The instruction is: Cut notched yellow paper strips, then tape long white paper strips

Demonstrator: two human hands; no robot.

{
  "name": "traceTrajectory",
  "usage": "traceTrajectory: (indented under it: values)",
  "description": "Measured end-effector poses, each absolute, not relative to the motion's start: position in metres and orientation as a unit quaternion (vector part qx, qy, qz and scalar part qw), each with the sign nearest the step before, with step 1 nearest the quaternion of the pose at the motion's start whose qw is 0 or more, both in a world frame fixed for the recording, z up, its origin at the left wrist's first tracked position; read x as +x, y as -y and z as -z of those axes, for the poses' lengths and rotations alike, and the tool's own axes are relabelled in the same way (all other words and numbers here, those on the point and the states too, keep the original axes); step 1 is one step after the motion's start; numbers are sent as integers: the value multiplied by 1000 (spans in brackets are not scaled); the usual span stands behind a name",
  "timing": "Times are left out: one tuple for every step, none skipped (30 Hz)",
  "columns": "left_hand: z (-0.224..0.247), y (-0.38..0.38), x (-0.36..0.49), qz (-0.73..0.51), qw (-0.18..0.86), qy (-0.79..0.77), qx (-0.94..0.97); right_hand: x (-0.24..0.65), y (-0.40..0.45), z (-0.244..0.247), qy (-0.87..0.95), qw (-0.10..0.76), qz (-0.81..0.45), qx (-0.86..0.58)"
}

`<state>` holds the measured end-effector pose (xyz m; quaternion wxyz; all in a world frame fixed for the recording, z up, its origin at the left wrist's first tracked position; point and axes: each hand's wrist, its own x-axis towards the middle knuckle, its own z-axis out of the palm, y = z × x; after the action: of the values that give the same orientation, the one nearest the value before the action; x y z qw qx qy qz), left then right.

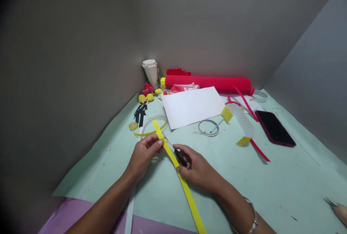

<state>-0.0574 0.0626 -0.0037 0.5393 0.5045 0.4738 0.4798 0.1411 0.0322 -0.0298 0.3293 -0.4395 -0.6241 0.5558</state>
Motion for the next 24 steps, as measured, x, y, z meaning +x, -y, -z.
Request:
traceTrajectory:
  values:
    - [3, -62, -56, -484, 540, -476, 498, 141, -32, 30, 620, 333, -559, -439]
    - [2, -63, -54, -489, 542, -479, 488, 141, -33, 29, 613, 340, -563, -437]
    - [2, -63, -52, -495, 545, -482, 475, 141, -33, 28, 605, 350, -568, -435]
    - [1, -64, -50, -502, 549, -484, 461, 141, -34, 26, 594, 363, -571, -435]
    - [0, -66, -48, -507, 554, -485, 449, 141, -34, 25, 581, 379, -573, -436]
    - [-1, -68, -45, -510, 558, -486, 439, 141, -35, 23, 568, 397, -572, -439]
    - [-2, -71, -43, -512, 562, -486, 432, 142, -36, 22, 556, 415, -569, -442]
    - [-4, -74, -40, -513, 564, -486, 427, 142, -37, 21, 545, 430, -567, -444]
    - [-5, -76, -38, -514, 566, -486, 424, 143, -38, 21, 536, 445, -564, -445]
    - [-7, -78, -35, -515, 569, -484, 420, 144, -39, 21, 528, 456, -561, -445]
    - [-8, -80, -33, -516, 573, -480, 418, 145, -40, 21, 522, 466, -559, -446]
    - [-8, -80, -30, -515, 580, -473, 417, 146, -41, 22, 515, 475, -555, -448]
    - [-8, -79, -26, -512, 590, -463, 418, 146, -43, 22, 509, 483, -552, -451]
    - [-7, -77, -23, -505, 602, -452, 421, 147, -44, 23, 503, 490, -548, -453]
    - [-6, -75, -20, -496, 613, -443, 427, 148, -45, 23, 498, 497, -546, -454]
    - [-4, -72, -17, -484, 622, -436, 434, 149, -45, 23, 495, 503, -544, -454]
    - [-1, -68, -13, -471, 630, -432, 440, 149, -46, 23, 495, 506, -542, -452]
    - [2, -65, -11, -461, 636, -432, 444, 150, -46, 23, 497, 509, -540, -450]
    - [4, -62, -8, -449, 641, -433, 448, 150, -46, 23, 500, 510, -539, -446]
    - [7, -59, -6, -439, 643, -438, 449, 150, -46, 23, 504, 510, -539, -442]
    - [9, -58, -5, -430, 644, -445, 450, 150, -46, 23, 507, 509, -540, -438]
    - [11, -57, -4, -423, 644, -451, 449, 150, -46, 23, 509, 507, -543, -435]
    - [12, -56, -4, -419, 644, -457, 448, 150, -46, 23, 509, 505, -545, -434]
    - [13, -56, -4, -416, 644, -462, 447, 149, -46, 22, 509, 503, -547, -435]
